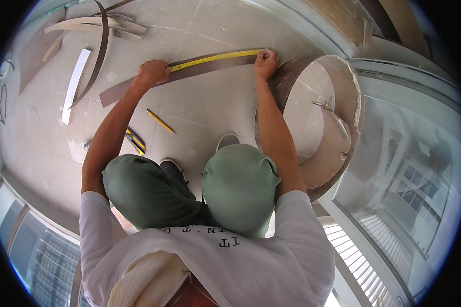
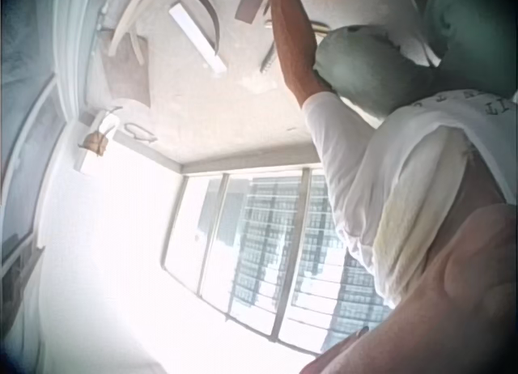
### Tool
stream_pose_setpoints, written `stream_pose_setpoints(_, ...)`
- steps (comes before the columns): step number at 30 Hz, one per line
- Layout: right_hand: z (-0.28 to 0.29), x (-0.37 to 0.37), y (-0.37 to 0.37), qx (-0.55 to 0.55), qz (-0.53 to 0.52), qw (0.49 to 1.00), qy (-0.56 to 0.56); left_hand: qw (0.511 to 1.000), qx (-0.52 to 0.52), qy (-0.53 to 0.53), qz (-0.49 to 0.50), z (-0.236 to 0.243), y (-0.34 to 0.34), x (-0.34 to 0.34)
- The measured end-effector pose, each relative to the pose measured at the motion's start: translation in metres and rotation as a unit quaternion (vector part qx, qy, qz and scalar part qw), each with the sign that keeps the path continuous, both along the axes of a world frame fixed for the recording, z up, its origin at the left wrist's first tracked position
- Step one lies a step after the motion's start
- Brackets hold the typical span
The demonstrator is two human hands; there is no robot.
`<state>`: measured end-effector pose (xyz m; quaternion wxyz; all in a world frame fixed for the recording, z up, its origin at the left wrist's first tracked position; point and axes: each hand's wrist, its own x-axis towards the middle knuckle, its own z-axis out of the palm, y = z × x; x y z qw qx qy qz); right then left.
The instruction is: The person kneels on the floor and uses a tape measure and pencil to mark measurements on curved brown strips. They then use a utility knife to cut the strips along the marked lines. The person also handles a white rectangular piece, placing it on the floor and using a putty knife to smooth it.
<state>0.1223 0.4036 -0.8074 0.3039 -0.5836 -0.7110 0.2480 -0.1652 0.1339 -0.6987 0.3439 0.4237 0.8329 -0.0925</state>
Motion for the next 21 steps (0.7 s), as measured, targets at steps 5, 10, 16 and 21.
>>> stream_pose_setpoints(5,0.005,0.0,-0.004,0.003,-0.007,1.0,0.002,0.999,0.005,0.022,-0.028,-0.011,0.008,0.003)
stream_pose_setpoints(10,0.013,-0.003,-0.008,-0.003,-0.006,1.0,-0.015,0.999,0.024,0.016,-0.033,-0.002,0.021,0.009)
stream_pose_setpoints(16,0.015,-0.004,-0.004,-0.022,-0.019,0.999,-0.014,0.998,-0.009,0.019,-0.053,0.0,0.033,0.01)
stream_pose_setpoints(21,0.009,0.0,-0.003,0.002,-0.01,1.0,-0.026,0.995,0.006,0.059,-0.079,0.007,0.034,0.015)
